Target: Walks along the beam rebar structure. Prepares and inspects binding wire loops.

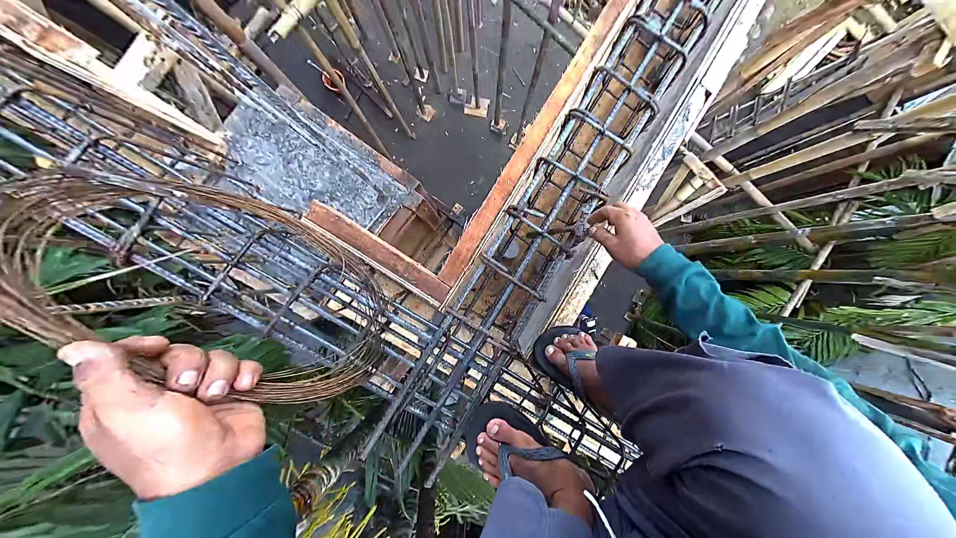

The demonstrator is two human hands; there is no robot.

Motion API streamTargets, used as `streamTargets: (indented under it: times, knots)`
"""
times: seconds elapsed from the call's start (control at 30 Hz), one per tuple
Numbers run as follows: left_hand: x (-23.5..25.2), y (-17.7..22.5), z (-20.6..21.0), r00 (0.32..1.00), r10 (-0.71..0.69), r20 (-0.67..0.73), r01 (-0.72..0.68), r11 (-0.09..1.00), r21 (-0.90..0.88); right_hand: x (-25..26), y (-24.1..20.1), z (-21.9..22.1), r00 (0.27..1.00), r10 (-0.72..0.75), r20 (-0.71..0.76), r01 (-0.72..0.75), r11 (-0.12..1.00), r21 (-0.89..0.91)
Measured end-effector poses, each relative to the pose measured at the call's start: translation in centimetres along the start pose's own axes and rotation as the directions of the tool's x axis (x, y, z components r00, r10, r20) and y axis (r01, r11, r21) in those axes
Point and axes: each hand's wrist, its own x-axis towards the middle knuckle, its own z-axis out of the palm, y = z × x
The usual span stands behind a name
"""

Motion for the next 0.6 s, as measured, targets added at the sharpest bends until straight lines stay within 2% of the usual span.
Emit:
streamTargets:
  times: [0.1, 0.23, 0.33, 0.4, 0.5, 0.6]
  knots:
    - [-0.9, 1.7, 3.5, 1.000, -0.005, 0.002, 0.005, 1.000, -0.020, -0.7, -1.6, -1.9, 1.000, -0.024, -0.013, 0.024, 0.998, 0.064]
    - [-2.3, 5.9, 7.2, 0.997, -0.043, -0.061, 0.038, 0.996, -0.079, -0.9, -6.4, -5.5, 0.984, -0.160, -0.077, 0.170, 0.975, 0.142]
    - [-2.1, 8.6, 5.9, 0.995, 0.010, -0.101, -0.023, 0.991, -0.128, -0.8, -10.5, -8.0, 0.927, -0.345, -0.148, 0.365, 0.920, 0.140]
    - [-2.3, 9.7, 4.9, 0.994, -0.005, -0.107, -0.007, 0.994, -0.113, -1.4, -13.5, -9.7, 0.889, -0.429, -0.158, 0.450, 0.883, 0.135]
    - [-3.6, 9.8, 5.9, 0.994, -0.032, -0.101, 0.025, 0.997, -0.073, -2.5, -17.8, -11.9, 0.819, -0.540, -0.195, 0.568, 0.812, 0.137]
    - [-3.6, 9.1, 6.9, 0.997, -0.017, -0.070, 0.009, 0.993, -0.120, -3.9, -21.9, -13.0, 0.743, -0.636, -0.208, 0.668, 0.723, 0.177]
